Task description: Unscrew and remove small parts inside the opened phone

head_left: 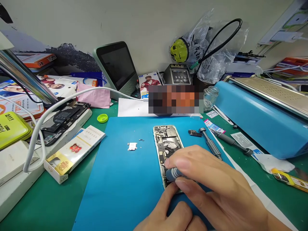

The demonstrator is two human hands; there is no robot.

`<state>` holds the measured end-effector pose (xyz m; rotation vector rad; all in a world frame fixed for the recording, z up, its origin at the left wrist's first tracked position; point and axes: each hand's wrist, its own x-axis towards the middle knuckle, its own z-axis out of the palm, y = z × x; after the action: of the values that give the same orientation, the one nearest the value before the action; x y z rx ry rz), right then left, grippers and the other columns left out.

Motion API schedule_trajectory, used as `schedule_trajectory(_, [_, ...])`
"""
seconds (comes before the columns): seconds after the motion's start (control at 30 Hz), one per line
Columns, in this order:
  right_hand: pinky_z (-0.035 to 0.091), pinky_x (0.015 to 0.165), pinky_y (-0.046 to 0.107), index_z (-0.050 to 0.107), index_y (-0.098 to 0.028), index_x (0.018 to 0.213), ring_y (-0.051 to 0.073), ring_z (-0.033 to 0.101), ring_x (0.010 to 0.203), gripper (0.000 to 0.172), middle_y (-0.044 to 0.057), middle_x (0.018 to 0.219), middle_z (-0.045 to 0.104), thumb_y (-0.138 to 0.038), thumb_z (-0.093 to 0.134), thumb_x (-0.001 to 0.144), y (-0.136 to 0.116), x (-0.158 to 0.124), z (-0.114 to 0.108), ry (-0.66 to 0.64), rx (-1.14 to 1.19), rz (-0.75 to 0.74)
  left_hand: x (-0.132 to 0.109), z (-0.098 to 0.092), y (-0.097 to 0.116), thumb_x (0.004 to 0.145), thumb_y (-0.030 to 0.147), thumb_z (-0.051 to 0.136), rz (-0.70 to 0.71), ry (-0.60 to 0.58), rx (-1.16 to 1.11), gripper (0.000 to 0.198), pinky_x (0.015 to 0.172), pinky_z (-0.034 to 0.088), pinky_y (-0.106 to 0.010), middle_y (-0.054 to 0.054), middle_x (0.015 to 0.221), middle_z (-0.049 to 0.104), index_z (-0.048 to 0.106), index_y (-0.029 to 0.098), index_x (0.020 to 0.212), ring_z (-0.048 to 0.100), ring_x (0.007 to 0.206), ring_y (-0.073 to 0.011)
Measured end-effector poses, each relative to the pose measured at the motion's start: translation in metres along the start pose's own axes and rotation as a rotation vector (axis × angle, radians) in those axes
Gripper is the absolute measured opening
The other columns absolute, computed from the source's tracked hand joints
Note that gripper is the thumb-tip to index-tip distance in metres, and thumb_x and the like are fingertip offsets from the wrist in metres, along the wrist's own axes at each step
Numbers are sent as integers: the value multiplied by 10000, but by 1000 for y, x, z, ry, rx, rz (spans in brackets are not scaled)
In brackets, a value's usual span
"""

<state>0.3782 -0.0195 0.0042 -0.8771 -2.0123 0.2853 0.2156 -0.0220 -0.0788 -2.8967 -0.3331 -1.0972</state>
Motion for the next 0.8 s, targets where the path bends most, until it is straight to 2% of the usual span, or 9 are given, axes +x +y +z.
schedule_trajectory(0.2, [646,917,302,541,-232,1452,176,749,1039,550,39,1179,777,-7,570,952,0,-2,2,5,-10,31,-1,7,3,1046,243,589,31,9,8,179,1108,552,-389,43,755,647,636,211,877,704,780,-136])
schedule_trajectory(0.4, [649,924,321,530,-236,1468,183,743,1035,565,59,1212,770,-6,573,953,2,-2,4,3,15,29,1,2,5,1057,214,547,-19,-33,6,200,1107,551,-371,33,781,675,667,211,897,710,836,-144])
schedule_trajectory(0.6, [618,997,269,523,-213,1465,158,726,1082,584,54,1264,753,0,615,929,4,-4,6,5,25,15,3,2,3,1065,233,531,-13,90,28,266,1044,589,-346,32,695,629,641,200,825,698,730,-135])
schedule_trajectory(0.8, [609,1020,268,511,-220,1482,157,713,1112,626,57,1316,735,29,606,916,4,-6,5,-1,34,37,6,-3,1,1076,223,510,-11,90,38,280,1074,559,-331,30,726,642,640,192,830,699,786,-135])
